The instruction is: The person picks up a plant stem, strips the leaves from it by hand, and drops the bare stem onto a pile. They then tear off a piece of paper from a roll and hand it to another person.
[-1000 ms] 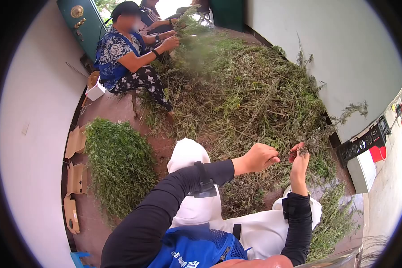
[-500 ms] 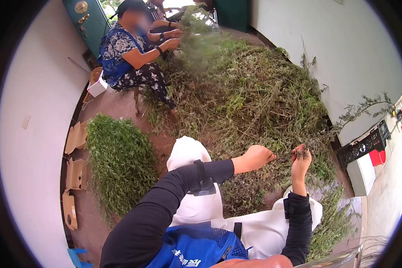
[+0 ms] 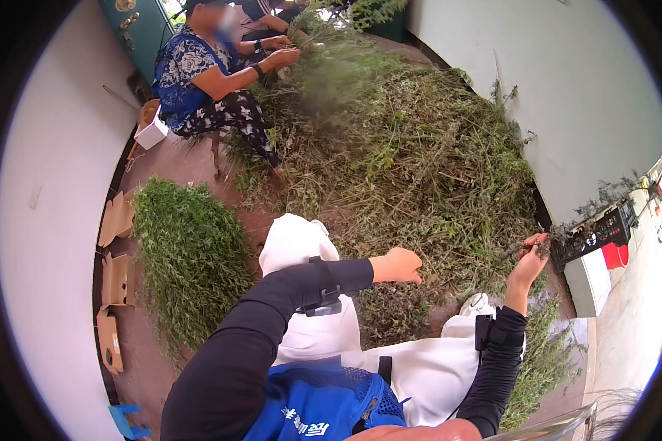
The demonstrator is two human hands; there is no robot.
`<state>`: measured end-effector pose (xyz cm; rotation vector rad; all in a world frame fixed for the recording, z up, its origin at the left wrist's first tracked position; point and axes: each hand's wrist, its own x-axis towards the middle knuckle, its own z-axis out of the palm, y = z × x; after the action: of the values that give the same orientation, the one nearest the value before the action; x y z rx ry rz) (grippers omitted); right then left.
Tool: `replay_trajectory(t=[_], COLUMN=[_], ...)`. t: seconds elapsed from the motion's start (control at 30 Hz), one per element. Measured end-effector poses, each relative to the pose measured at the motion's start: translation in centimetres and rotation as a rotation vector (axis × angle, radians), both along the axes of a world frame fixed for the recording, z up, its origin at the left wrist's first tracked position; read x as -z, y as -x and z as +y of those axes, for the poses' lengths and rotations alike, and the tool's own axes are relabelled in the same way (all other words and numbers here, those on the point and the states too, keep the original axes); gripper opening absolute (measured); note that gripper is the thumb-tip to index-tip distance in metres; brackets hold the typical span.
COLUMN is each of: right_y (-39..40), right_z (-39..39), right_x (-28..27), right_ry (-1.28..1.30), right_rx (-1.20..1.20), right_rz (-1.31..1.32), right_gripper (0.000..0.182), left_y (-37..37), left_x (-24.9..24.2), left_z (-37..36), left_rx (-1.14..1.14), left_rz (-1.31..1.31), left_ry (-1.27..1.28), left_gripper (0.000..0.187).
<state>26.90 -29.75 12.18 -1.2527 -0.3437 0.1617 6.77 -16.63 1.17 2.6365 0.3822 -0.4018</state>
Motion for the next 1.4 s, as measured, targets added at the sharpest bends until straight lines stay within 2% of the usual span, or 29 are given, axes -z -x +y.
replay_trajectory(t=[0.07, 0.1, 0.17, 0.2, 0.23, 0.3, 0.33, 0.37, 0.43, 0.47, 0.63, 0.8, 0.87, 1.0, 1.17, 1.27, 1.3, 1.37, 1.4], right_y=[0.4, 0.7, 1.7, 2.6, 3.0, 3.4, 3.7, 3.9, 3.7, 3.6, 4.1, 5.3, 5.5, 6.3, 6.9, 6.8, 6.8, 6.8, 6.7], right_z=[0.3, 0.5, 0.7, 0.9, 0.9, 0.9, 1.1, 1.1, 1.3, 1.4, 1.5, 1.5, 1.4, 1.7, 2.2, 2.3, 2.3, 2.4, 2.6], right_x=[0.4, 0.6, 0.6, 0.5, 0.5, 1.6, 1.6, 1.6, 1.9, 1.9, 1.9, 1.7, 1.7, 1.4, 2.2, 1.8, 1.5, 1.0, 1.0], right_ry=[0.023, 0.049, 0.060, 0.068, 0.077, 0.035, 0.035, 0.036, 0.007, 0.015, 0.080, 0.187, 0.203, 0.232, 0.238, 0.221, 0.221, 0.239, 0.239], right_rx=[-0.022, -0.048, -0.086, -0.102, -0.116, -0.155, -0.210, -0.267, -0.298, -0.240, -0.187, -0.236, -0.282, -0.340, -0.385, -0.340, -0.341, -0.333, -0.334], right_rz=[-0.002, -0.006, 0.034, 0.103, 0.170, 0.178, 0.210, 0.241, 0.204, 0.201, 0.217, -0.031, -0.109, -0.094, -0.123, -0.145, -0.145, -0.137, -0.135], right_gripper=[0.024, 0.023, 0.020, 0.021, 0.021, 0.023, 0.024, 0.025, 0.027, 0.028, 0.027, 0.022, 0.022, 0.023, 0.026, 0.027, 0.027, 0.027, 0.027], left_y=[0.8, 1.2, 1.8, 1.6, 1.2, 0.1, -0.2, -0.5, -0.7, -0.7, -0.4, -0.4, -0.3, -0.5, -0.4, -0.8, -0.9, -1.1, -0.9], left_x=[-1.3, -1.2, -0.9, -0.9, -0.9, -1.5, -3.9, -4.8, -5.6, -5.7, -7.1, -6.8, -6.9, -7.4, -7.3, -7.1, -7.0, -6.7, -7.5], left_z=[-0.1, -0.5, -1.5, -1.7, -2.0, -2.9, -3.5, -3.5, -3.3, -3.6, -3.7, -2.9, -2.6, -2.7, -1.8, -1.3, -1.1, -0.7, -0.8], left_rx=[0.140, 0.140, 0.123, 0.150, 0.155, 0.080, -0.018, -0.015, -0.104, -0.098, -0.187, -0.148, -0.135, -0.194, -0.091, -0.173, -0.174, -0.262, -0.254], left_rz=[0.082, 0.088, 0.026, -0.068, -0.065, -0.474, -0.503, -0.502, -0.494, -0.600, -0.737, -0.826, -0.834, -0.865, -0.831, -0.925, -0.924, -0.956, -0.985], left_ry=[0.089, 0.092, 0.045, 0.182, 0.183, 0.668, 0.787, 0.789, 0.936, 0.844, 0.658, 0.512, 0.344, 0.485, 0.116, 0.051, 0.051, 0.216, 0.248], left_gripper=[0.059, 0.059, 0.093, 0.096, 0.096, 0.078, 0.042, 0.042, 0.015, 0.010, 0.013, 0.016, 0.015, 0.018, 0.024, 0.022, 0.022, 0.021, 0.025])
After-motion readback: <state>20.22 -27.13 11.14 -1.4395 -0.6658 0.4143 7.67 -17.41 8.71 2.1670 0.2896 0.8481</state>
